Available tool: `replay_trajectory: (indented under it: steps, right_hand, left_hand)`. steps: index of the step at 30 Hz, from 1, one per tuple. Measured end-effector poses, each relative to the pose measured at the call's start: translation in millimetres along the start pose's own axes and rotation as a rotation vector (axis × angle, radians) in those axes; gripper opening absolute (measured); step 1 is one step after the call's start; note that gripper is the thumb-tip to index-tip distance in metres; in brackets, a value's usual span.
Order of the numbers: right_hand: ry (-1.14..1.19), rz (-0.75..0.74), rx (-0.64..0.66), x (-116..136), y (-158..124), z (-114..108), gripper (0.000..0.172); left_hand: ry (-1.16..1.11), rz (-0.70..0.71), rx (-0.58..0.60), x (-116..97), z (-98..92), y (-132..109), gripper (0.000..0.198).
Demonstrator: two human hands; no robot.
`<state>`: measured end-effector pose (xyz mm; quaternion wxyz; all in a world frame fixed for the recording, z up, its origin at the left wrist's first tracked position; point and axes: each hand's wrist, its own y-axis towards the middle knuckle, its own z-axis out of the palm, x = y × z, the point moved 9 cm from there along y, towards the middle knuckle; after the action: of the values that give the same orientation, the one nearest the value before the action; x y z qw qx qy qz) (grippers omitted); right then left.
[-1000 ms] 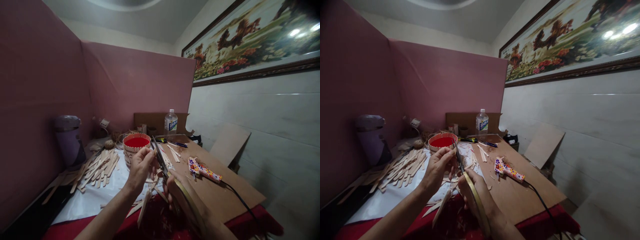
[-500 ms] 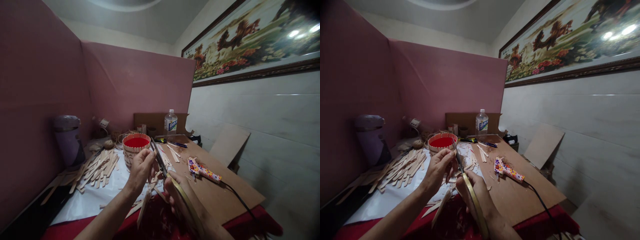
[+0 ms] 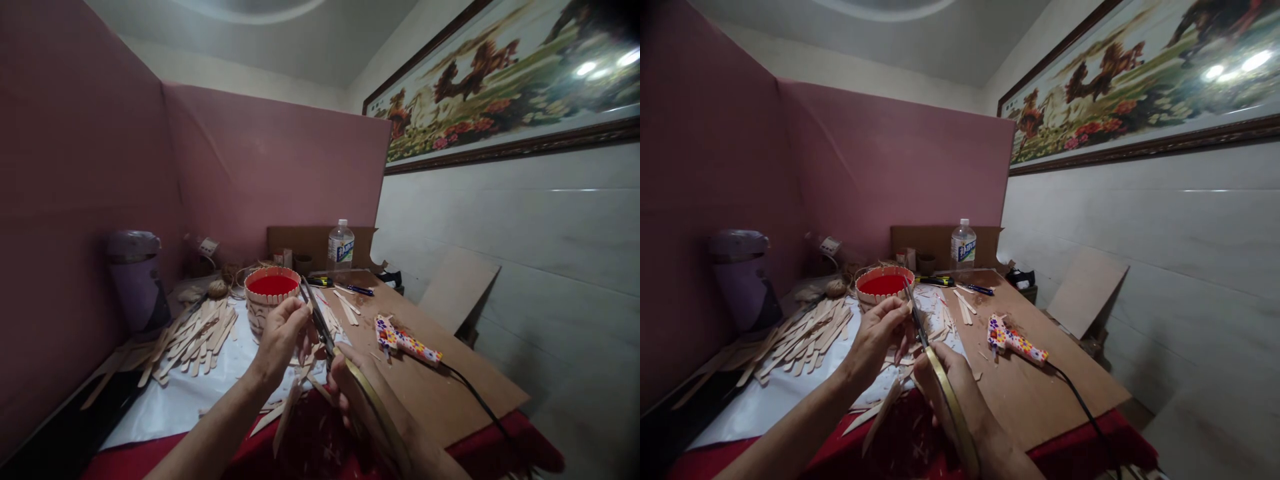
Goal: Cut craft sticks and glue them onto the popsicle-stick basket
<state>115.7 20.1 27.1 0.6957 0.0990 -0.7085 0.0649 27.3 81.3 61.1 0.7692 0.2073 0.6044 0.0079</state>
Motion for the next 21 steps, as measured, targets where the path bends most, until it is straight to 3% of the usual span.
replay_trajectory:
  steps: [7,11,21]
  right_hand:
    - [-0.08,-0.039,-0.099,-2,-1,-8,0.063]
    - [-0.105,-0.04,-0.057,-6,1,-5,0.066]
    - [0.065,-0.252,-0.089,5,4,0,0.054]
  left_hand:
    - [-0.005,0.0,-0.012,-2,0.8,0,0.024]
    - [-0.031,-0.022,-0.029,-1,1.5,-2,0.025]
    - [-0.025,-0.017,-0.079,-6,4.3,-7,0.026]
